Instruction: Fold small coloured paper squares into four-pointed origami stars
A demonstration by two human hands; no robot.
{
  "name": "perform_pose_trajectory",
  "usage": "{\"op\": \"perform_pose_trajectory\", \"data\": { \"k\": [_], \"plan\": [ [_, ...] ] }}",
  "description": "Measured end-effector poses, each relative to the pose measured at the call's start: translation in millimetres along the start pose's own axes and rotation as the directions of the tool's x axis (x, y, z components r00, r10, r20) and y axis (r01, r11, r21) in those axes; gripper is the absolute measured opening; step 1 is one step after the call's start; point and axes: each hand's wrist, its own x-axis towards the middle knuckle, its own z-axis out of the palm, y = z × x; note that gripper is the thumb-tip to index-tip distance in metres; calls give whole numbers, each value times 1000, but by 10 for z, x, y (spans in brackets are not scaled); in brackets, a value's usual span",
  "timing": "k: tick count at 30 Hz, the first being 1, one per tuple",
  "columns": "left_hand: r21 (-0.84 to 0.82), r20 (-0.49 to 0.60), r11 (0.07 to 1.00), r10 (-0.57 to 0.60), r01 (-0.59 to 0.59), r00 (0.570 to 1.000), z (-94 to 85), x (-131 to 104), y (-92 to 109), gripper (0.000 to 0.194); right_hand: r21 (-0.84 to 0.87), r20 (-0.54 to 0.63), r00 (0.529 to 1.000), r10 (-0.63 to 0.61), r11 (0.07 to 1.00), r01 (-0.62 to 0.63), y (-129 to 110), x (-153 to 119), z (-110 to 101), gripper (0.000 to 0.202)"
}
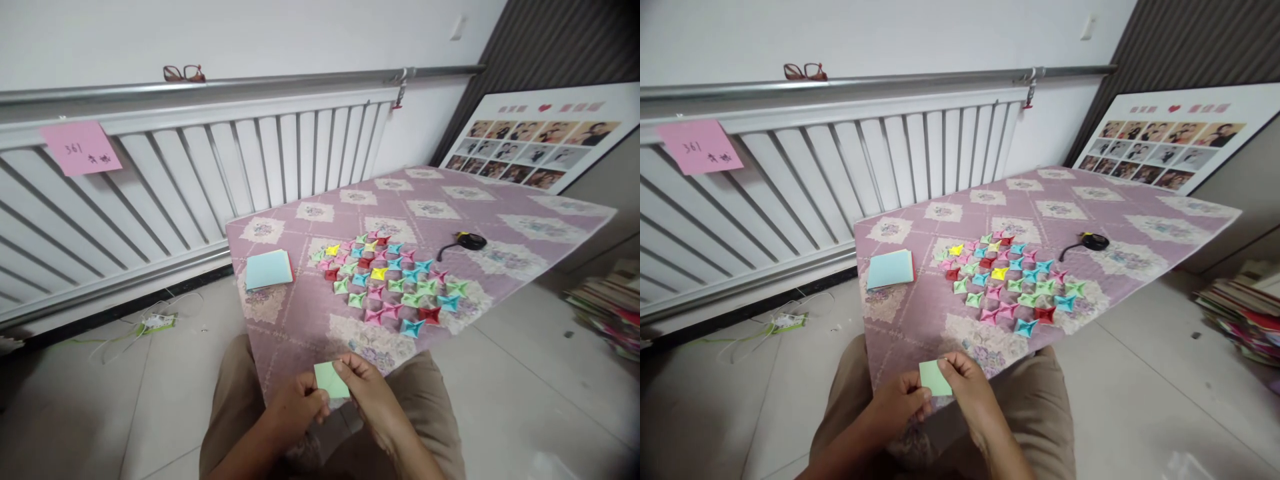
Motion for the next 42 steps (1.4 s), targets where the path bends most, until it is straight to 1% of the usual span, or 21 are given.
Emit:
{"op": "perform_pose_trajectory", "data": {
  "k": [2,5,7,10,12,14,15,16,17,18,20,21,22,24,25,26,27,29,33,37,42],
  "plan": [
    [35,-10,999,2,-2,1000,-2,63,-5,13,-108,11,1000,-16,994,17,-2,66,-45,38],
    [96,-32,995,-23,26,999,9,153,-4,13,-243,-20,995,-100,966,92,-24,163,-79,36],
    [127,-51,991,-38,44,998,15,203,-5,14,-301,-23,990,-138,946,125,-37,223,-87,34],
    [192,-51,980,-39,48,998,-18,243,-7,15,-369,-19,988,-154,919,136,-33,305,-97,32],
    [279,-76,960,18,4,997,-75,241,-8,13,-403,-24,987,-158,905,135,-14,352,-105,31],
    [411,-147,909,139,-68,979,-145,219,-14,10,-427,-27,987,-160,894,133,12,390,-111,31],
    [485,-174,868,217,-109,961,-176,203,-24,11,-437,-28,987,-161,890,133,26,407,-112,30],
    [558,-177,816,299,-155,938,-200,187,-41,12,-450,-27,986,-162,883,133,40,423,-111,30],
    [625,-152,752,380,-209,912,-214,172,-68,14,-464,-25,986,-164,876,134,55,438,-109,31],
    [685,-101,677,455,-270,885,-218,160,-104,17,-480,-23,986,-165,867,134,70,454,-105,30],
    [769,38,499,588,-399,808,-197,153,-203,26,-514,-20,986,-166,848,132,101,487,-97,30],
    [799,109,399,641,-450,760,-177,158,-262,31,-533,-18,986,-165,836,130,118,505,-93,29],
    [822,159,301,694,-484,702,-153,167,-322,33,-552,-17,986,-164,824,128,134,521,-89,28],
    [852,247,141,741,-503,625,-111,196,-431,35,-591,-14,986,-164,797,124,161,550,-80,26],
    [862,269,88,755,-499,598,-95,211,-475,35,-610,-13,986,-166,783,124,171,560,-74,25],
    [868,285,54,759,-493,586,-84,225,-509,34,-629,-13,985,-170,768,124,176,567,-68,25],
    [872,295,36,757,-488,583,-76,236,-534,34,-647,-14,984,-175,752,125,178,571,-61,24],
    [874,301,34,745,-485,596,-71,252,-561,33,-681,-13,982,-187,721,128,170,570,-45,24],
    [874,286,76,717,-480,636,-66,256,-570,34,-746,-2,978,-210,651,138,140,557,-24,25],
    [876,270,118,681,-467,680,-49,247,-577,36,-817,4,970,-242,559,143,131,554,-18,23],
    [888,245,124,689,-444,682,-18,251,-593,37,-882,5,941,-338,442,163,153,550,-29,15]
  ]
}}
